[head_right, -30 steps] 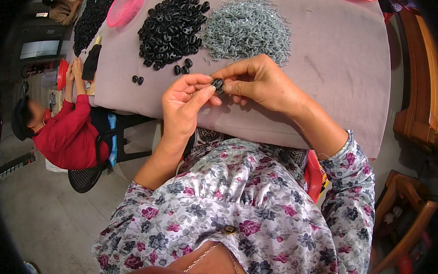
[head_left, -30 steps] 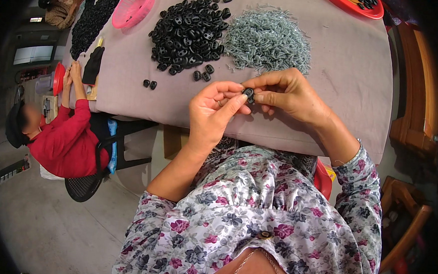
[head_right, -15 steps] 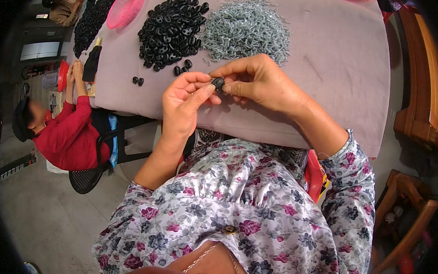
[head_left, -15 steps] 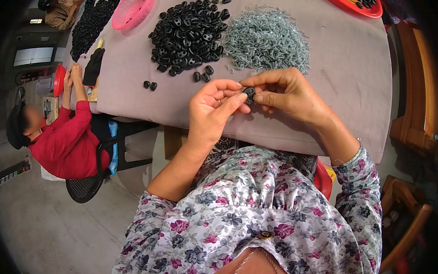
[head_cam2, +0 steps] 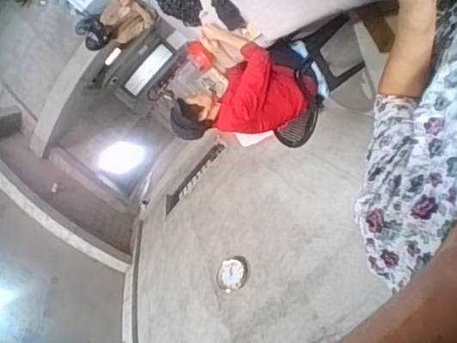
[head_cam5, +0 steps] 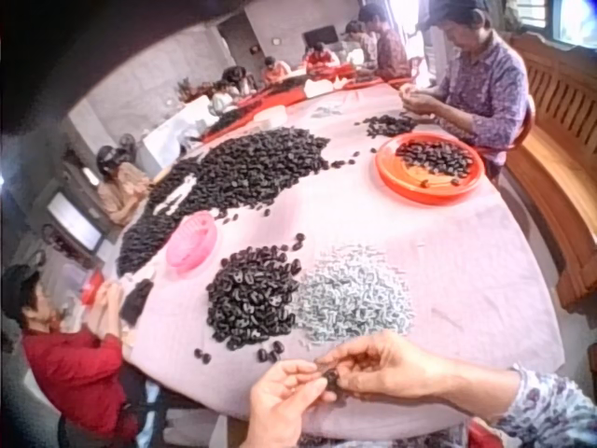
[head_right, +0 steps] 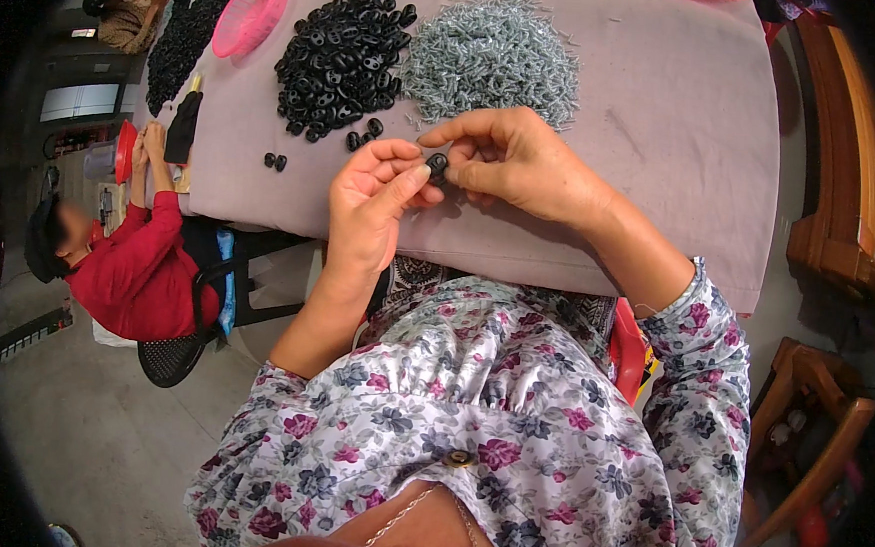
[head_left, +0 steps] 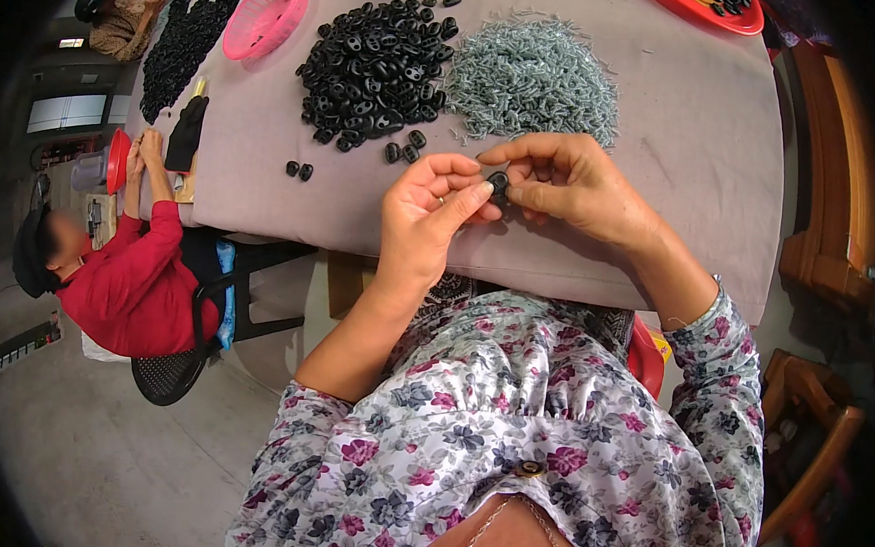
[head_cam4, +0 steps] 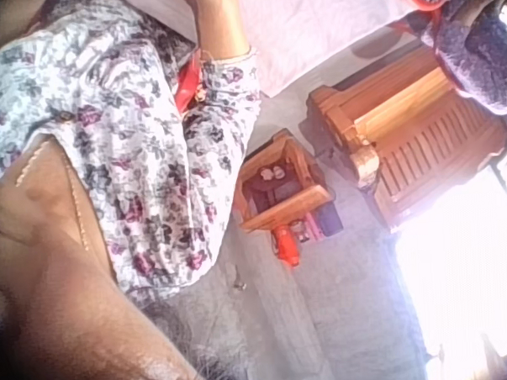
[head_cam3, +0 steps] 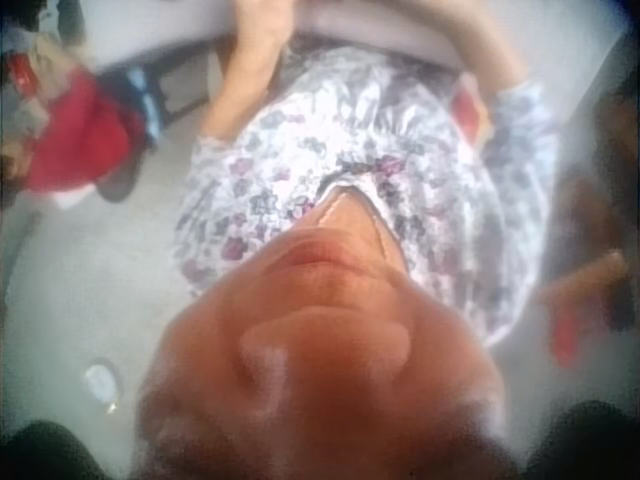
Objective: The person sits at a table and assembles small black plastic hair accessories by hand. They pick up a black plastic piece and a metal pin, insert the pin into the plastic piece, and place the finished item into a pink bowl. The process is repeated continuously throughout the clip.
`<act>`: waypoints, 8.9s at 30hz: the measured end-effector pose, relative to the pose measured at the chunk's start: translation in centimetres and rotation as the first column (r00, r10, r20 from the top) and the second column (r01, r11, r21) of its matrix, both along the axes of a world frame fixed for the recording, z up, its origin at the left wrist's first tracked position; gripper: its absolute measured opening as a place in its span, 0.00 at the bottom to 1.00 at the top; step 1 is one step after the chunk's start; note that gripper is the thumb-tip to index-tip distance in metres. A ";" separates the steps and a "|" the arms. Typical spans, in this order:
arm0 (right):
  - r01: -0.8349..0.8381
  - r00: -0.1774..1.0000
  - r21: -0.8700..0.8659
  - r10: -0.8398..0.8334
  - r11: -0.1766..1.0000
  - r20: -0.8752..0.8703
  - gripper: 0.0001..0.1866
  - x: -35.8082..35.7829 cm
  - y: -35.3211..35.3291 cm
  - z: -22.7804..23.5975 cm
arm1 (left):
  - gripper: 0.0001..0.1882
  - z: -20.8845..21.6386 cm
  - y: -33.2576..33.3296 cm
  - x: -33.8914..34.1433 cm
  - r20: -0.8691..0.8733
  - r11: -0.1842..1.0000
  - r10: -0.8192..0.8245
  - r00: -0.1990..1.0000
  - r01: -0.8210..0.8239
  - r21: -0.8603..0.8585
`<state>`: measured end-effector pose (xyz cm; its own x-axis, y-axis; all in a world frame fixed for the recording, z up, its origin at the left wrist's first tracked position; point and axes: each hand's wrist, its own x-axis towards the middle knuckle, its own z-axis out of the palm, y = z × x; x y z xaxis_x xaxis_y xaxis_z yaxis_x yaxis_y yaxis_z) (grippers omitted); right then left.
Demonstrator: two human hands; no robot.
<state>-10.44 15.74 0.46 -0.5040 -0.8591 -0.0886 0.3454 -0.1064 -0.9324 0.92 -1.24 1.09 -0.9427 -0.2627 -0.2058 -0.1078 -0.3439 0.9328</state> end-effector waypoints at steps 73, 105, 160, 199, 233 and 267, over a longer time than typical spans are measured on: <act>0.045 0.997 0.022 -0.044 0.999 -0.069 0.07 -0.3 0.1 -0.1 | 0.10 0.6 0.8 1.0 0.095 0.988 -0.111 0.989 0.120 -0.096; 0.282 0.639 -0.147 -0.300 0.948 -0.708 0.15 1.4 -0.3 -0.4 | 0.05 1.0 1.3 0.7 0.056 0.990 -0.004 0.998 0.012 -0.142; 0.009 0.993 0.039 -0.014 0.999 0.119 0.07 0.5 0.0 -0.5 | 0.06 0.7 0.9 0.6 -0.013 0.989 0.016 1.000 -0.018 -0.147; 0.029 0.987 0.085 -0.043 0.996 0.157 0.07 0.3 0.1 -0.4 | 0.09 0.0 0.6 0.2 0.007 0.999 0.010 1.000 -0.010 -0.039; 0.279 0.955 0.076 -0.285 0.957 0.078 0.08 0.4 -0.1 0.2 | 0.07 -1.1 -0.9 -1.8 0.007 0.735 -0.048 0.999 0.041 -0.677; 0.051 0.998 -0.207 -0.056 0.977 -0.019 0.15 0.4 -0.2 -0.2 | 0.13 0.4 0.7 -0.2 0.013 0.957 -0.071 0.997 0.065 0.284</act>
<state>-10.03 15.57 0.22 -0.5498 -0.8291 0.1014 0.3107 -0.3157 -0.8966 0.75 -0.54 1.50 -0.9504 -0.1260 -0.2843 -0.1603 -0.5849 0.7951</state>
